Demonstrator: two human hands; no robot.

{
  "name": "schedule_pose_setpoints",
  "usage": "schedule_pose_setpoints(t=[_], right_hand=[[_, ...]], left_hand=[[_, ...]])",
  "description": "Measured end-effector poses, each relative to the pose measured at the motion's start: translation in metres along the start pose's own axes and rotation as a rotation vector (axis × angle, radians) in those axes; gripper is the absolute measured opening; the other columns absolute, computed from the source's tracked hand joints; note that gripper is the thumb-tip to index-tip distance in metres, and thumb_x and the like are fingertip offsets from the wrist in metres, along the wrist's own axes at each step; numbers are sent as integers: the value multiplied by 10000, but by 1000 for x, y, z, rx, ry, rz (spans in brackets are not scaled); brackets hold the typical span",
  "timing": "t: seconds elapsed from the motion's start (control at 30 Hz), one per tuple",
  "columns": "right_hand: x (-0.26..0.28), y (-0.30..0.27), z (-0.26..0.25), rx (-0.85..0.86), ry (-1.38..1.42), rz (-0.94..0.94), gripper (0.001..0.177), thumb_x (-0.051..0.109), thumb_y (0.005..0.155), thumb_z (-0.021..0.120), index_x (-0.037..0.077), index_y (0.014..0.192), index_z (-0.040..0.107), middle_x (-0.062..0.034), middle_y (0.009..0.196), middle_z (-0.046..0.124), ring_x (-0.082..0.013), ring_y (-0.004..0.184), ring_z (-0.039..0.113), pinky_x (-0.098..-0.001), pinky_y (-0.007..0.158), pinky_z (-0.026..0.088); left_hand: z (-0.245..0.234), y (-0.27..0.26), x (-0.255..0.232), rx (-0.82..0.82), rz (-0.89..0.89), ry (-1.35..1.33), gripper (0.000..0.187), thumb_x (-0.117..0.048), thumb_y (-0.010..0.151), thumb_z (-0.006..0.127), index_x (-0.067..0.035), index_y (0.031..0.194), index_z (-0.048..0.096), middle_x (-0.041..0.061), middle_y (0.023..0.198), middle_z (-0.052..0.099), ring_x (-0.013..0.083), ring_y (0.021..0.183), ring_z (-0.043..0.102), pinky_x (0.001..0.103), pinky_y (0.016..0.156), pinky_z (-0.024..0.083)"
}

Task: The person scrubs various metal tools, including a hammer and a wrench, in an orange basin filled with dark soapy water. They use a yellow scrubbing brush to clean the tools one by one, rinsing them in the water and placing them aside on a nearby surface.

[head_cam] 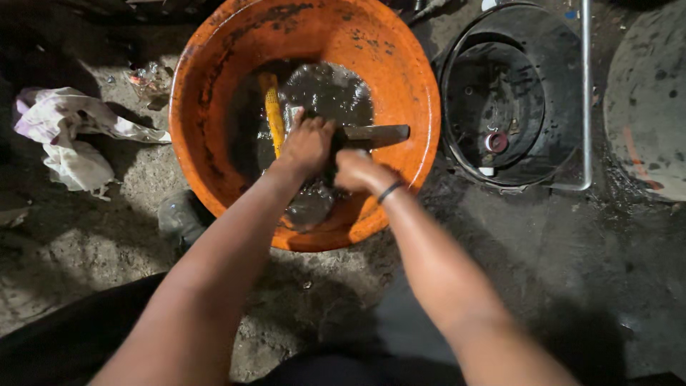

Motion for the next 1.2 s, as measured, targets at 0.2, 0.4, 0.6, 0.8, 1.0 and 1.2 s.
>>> schedule_pose_setpoints(t=[0.2, 0.4, 0.6, 0.8, 1.0, 1.2], right_hand=[[31, -68, -87, -687, -159, -190, 342, 152, 693, 713, 102, 1031, 710, -184, 1029, 705, -373, 1028, 658, -517, 931, 476], [25, -58, -66, -652, -360, -15, 174, 121, 913, 640, 122, 1086, 656, -151, 1053, 672, -331, 1094, 618, -516, 1010, 410], [-15, -77, -104, -859, -96, -16, 291, 79, 815, 677, 10, 1090, 612, -204, 961, 679, -394, 900, 659, -507, 808, 508], [-46, -71, -124, -673, 1395, -2, 218, 75, 911, 709, -4, 1100, 635, -68, 908, 677, -200, 762, 682, -360, 654, 585], [-46, -49, -115, -513, 1222, 208, 272, 120, 849, 697, 83, 1116, 658, -51, 935, 705, -220, 746, 707, -406, 587, 619], [-27, -23, -48, -676, -42, 132, 451, 90, 793, 658, 143, 1241, 662, -283, 1041, 684, -493, 919, 665, -550, 786, 546]], left_hand=[[-14, 22, -10, 58, -105, 39, 399, -208, 758, 755, -133, 1146, 699, 159, 1127, 674, 336, 1167, 610, 570, 1223, 162], [-12, 12, -6, -104, -10, -35, 498, -259, 557, 864, -153, 1019, 711, 118, 1038, 688, 316, 1089, 621, 515, 1171, 253], [-13, 9, 1, -218, 9, -71, 324, -279, 707, 821, -137, 980, 718, 119, 1004, 678, 313, 1075, 621, 523, 1187, 264], [-24, 1, -1, -340, -30, -169, 405, -219, 675, 812, -100, 1052, 722, 126, 1013, 689, 335, 1080, 626, 549, 1197, 249], [-12, -5, 14, -420, -729, -1352, 412, -5, 795, 663, -141, 1184, 650, 103, 1043, 714, 324, 926, 641, 543, 897, 506], [27, 6, 71, -769, -301, -1774, 337, 180, 754, 634, 1, 1038, 672, 134, 1301, 692, 271, 1262, 620, 421, 1115, 472]])
Point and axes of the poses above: each hand's wrist, its own y-axis towards the middle knuckle, its own z-axis out of the palm, x = y × z, the point moved 1 cm from there along y, towards the middle knuckle
